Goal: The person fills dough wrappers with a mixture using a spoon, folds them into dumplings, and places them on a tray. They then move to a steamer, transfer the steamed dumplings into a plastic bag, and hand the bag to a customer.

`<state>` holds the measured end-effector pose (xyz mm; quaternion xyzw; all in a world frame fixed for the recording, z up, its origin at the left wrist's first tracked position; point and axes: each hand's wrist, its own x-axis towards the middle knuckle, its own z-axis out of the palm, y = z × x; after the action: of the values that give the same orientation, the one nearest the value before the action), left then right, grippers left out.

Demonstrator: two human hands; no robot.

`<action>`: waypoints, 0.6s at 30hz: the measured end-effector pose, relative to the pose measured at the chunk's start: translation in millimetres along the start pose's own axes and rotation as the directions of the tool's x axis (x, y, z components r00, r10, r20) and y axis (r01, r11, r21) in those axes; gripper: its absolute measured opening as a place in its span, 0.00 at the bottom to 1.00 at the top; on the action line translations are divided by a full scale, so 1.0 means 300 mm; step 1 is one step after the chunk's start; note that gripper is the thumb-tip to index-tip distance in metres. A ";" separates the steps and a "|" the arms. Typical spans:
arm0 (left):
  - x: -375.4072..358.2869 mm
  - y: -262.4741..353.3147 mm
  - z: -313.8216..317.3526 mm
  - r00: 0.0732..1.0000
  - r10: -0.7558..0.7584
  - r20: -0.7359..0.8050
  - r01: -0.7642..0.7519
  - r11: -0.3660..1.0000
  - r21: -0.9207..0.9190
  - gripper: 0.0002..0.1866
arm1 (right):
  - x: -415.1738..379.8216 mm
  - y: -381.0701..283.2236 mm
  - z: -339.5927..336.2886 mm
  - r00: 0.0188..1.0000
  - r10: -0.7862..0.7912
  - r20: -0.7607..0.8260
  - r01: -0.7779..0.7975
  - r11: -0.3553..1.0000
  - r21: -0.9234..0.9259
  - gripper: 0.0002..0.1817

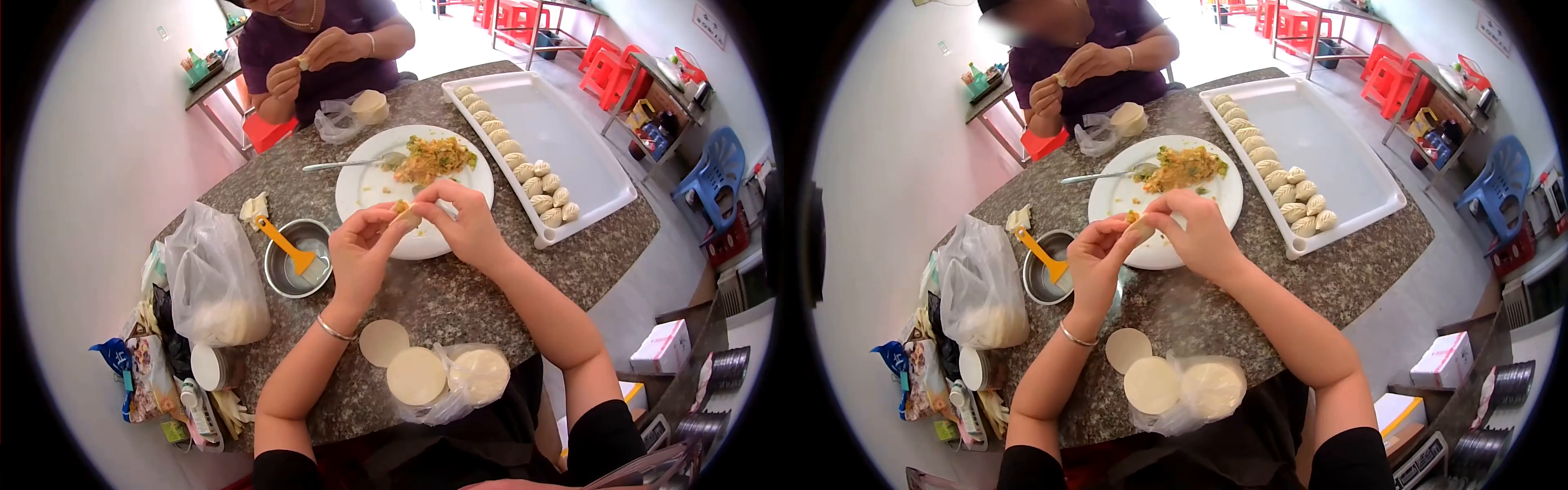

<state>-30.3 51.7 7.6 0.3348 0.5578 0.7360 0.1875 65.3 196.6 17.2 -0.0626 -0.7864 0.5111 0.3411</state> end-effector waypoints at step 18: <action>-0.004 -0.001 -0.004 1.000 -0.009 0.002 0.009 1.000 -0.024 0.08 | -0.002 0.003 -0.005 0.999 -0.017 -0.027 0.018 1.000 0.012 0.08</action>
<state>-30.4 50.1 6.8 0.3309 0.5502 0.7414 0.1952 66.6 197.9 16.7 -0.0605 -0.7792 0.5119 0.3565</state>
